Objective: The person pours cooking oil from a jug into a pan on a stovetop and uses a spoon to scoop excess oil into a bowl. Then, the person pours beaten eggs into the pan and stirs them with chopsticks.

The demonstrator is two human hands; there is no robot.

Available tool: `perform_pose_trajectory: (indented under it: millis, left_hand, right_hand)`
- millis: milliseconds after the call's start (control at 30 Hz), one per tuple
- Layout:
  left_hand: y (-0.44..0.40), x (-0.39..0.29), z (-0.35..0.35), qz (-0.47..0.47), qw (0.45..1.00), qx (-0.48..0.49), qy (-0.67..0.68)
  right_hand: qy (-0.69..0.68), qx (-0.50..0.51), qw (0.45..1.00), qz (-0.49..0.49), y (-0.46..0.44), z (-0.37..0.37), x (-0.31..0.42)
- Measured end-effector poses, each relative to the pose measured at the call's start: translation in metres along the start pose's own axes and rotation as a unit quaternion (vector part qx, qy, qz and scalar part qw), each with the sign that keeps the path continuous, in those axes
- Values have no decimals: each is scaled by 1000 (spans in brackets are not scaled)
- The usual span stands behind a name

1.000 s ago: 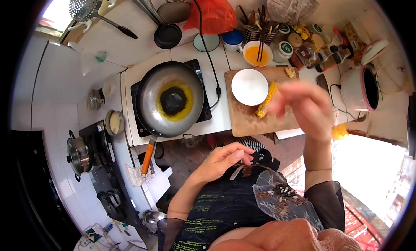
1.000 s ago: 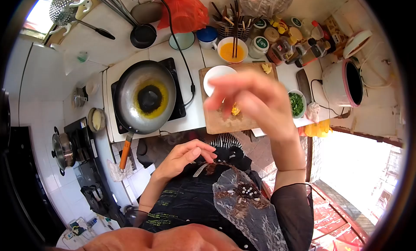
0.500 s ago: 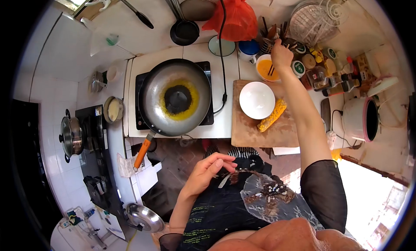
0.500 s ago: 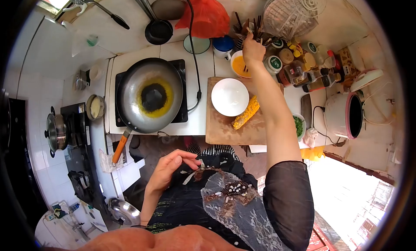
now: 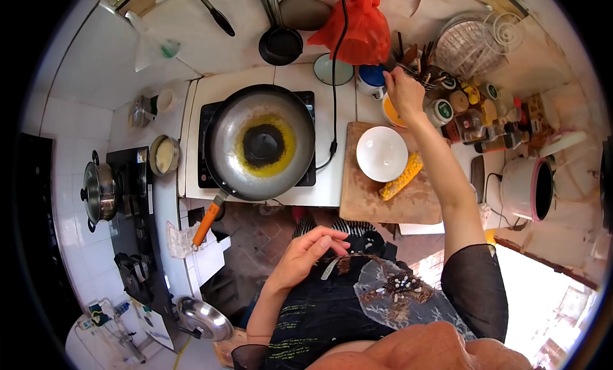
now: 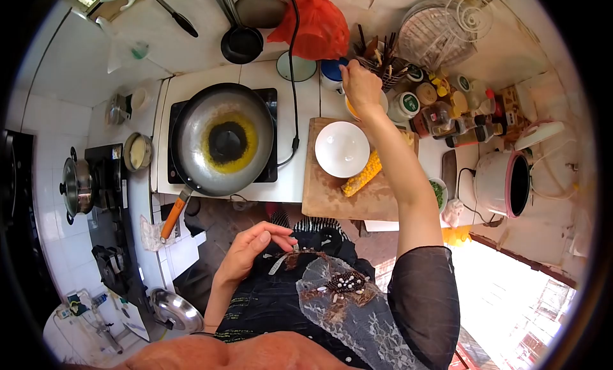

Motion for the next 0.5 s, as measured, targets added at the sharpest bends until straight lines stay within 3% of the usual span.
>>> perform_pose_trajectory:
  millis: [133, 300, 500]
  left_hand:
    - [3, 1, 3, 3, 1000, -19, -8]
    - [14, 1, 7, 25, 999, -45, 16]
    - [38, 3, 14, 13, 998, -64, 21]
  right_hand:
    - [35, -43, 997, 55, -32, -3, 0]
    - [205, 109, 973, -14, -73, -12, -18]
    - [204, 119, 972, 11, -59, -6, -2]
Point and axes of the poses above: each hand's wrist, its own y-axis away from the middle knuckle, its own z-axis out of the back of the hand, x = y × z, the point moved 1 cm from there along -y, towards the middle knuckle, and after that the axes turned 4 degrees about x, right-handed, at the moved point
